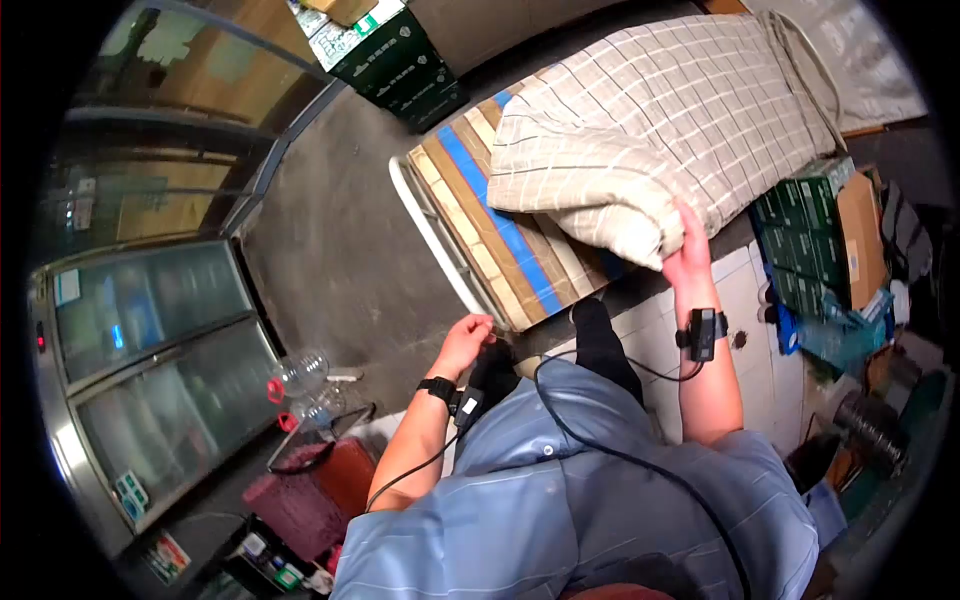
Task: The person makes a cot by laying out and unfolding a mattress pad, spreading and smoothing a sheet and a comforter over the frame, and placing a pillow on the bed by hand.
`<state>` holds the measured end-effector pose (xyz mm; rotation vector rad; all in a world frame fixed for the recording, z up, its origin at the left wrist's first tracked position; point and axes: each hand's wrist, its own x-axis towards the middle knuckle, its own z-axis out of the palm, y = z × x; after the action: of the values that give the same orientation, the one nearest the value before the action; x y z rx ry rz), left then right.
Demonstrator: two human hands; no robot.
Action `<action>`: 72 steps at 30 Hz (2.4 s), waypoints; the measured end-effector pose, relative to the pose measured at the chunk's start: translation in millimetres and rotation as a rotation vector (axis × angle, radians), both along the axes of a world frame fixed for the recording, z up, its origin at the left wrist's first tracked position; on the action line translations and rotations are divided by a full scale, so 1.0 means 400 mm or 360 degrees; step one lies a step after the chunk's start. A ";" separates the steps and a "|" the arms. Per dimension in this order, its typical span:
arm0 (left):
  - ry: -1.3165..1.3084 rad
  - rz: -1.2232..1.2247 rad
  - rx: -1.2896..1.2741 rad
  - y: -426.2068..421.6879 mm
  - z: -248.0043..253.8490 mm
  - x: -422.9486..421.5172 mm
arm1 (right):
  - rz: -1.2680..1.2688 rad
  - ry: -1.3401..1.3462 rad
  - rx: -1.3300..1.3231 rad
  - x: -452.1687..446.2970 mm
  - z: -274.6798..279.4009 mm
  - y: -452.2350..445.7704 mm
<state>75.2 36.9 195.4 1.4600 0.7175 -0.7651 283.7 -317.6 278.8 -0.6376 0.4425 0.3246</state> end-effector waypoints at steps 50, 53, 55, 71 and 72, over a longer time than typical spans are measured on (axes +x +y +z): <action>0.0134 -0.0080 -0.0371 0.334 -0.739 1.010 | -0.1113 0.0245 -0.0712 0.014 0.196 0.434; -0.0663 0.0419 0.0110 0.324 -0.433 1.109 | -0.1110 0.0402 -0.0757 -0.026 0.183 0.422; -0.0964 -0.0068 0.1138 0.471 -0.580 1.222 | -0.1136 0.0539 -0.0808 -0.053 0.166 0.420; -0.0674 -0.0658 0.0561 0.615 -0.277 1.182 | -0.0546 0.1213 -0.1389 -0.621 -0.595 0.406; -0.0712 -0.0812 0.0750 0.728 -0.365 1.183 | -0.0565 0.1168 -0.1416 -0.637 -0.649 0.422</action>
<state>548.5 328.0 49.3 2.2020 0.1750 -0.6285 29.0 -148.8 19.1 -1.2802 1.4276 -0.0133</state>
